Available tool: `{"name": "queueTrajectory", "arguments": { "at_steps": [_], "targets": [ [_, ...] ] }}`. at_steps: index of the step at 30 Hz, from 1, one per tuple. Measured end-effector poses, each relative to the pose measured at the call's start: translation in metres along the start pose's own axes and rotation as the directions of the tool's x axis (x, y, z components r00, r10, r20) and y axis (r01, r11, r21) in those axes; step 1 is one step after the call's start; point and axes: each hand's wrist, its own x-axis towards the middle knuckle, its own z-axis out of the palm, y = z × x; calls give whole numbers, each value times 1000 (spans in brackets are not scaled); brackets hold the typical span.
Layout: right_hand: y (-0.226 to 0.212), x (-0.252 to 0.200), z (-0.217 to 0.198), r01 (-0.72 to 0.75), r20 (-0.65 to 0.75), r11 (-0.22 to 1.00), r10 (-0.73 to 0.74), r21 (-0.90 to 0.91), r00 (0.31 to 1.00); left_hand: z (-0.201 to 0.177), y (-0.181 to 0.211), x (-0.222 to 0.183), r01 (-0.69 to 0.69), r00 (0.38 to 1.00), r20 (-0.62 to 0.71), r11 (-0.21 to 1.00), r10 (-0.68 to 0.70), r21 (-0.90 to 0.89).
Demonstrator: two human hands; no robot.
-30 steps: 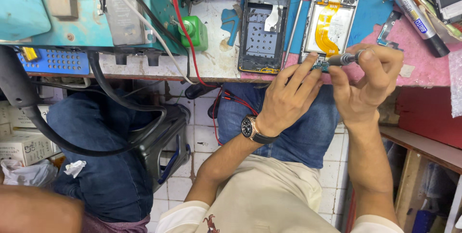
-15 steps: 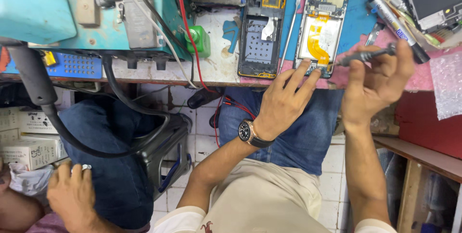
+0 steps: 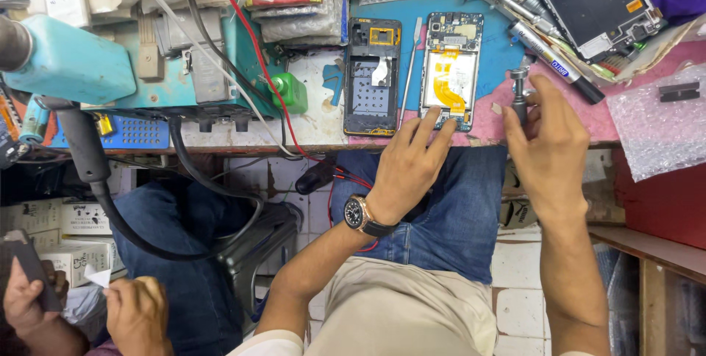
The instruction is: The person disassembles a smartphone, removes the battery, and uses a screwdriver to unscrew and reposition internal components. They handle the battery, motherboard, and casing while working at a cluttered repair bench.
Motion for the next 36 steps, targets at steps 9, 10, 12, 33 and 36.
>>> {"name": "queueTrajectory", "arguments": {
  "at_steps": [9,10,12,33,36],
  "targets": [
    [-4,22,12,218,-41,898,-252,-383,967,-9,8,8,1,999,37,1000,0,-4],
    [-5,24,15,211,-53,901,-249,-379,967,-10,8,9,11,999,48,1000,-10,-13],
    [-8,27,20,201,-75,907,-245,-370,967,-13,8,13,39,997,72,996,-34,-79],
    [-16,14,31,347,-33,938,-348,-19,937,-98,-54,11,29,961,273,999,-33,19],
    [-15,18,29,323,-61,946,-323,-12,944,-103,-57,19,-4,952,307,1000,2,4]
  ]
}}
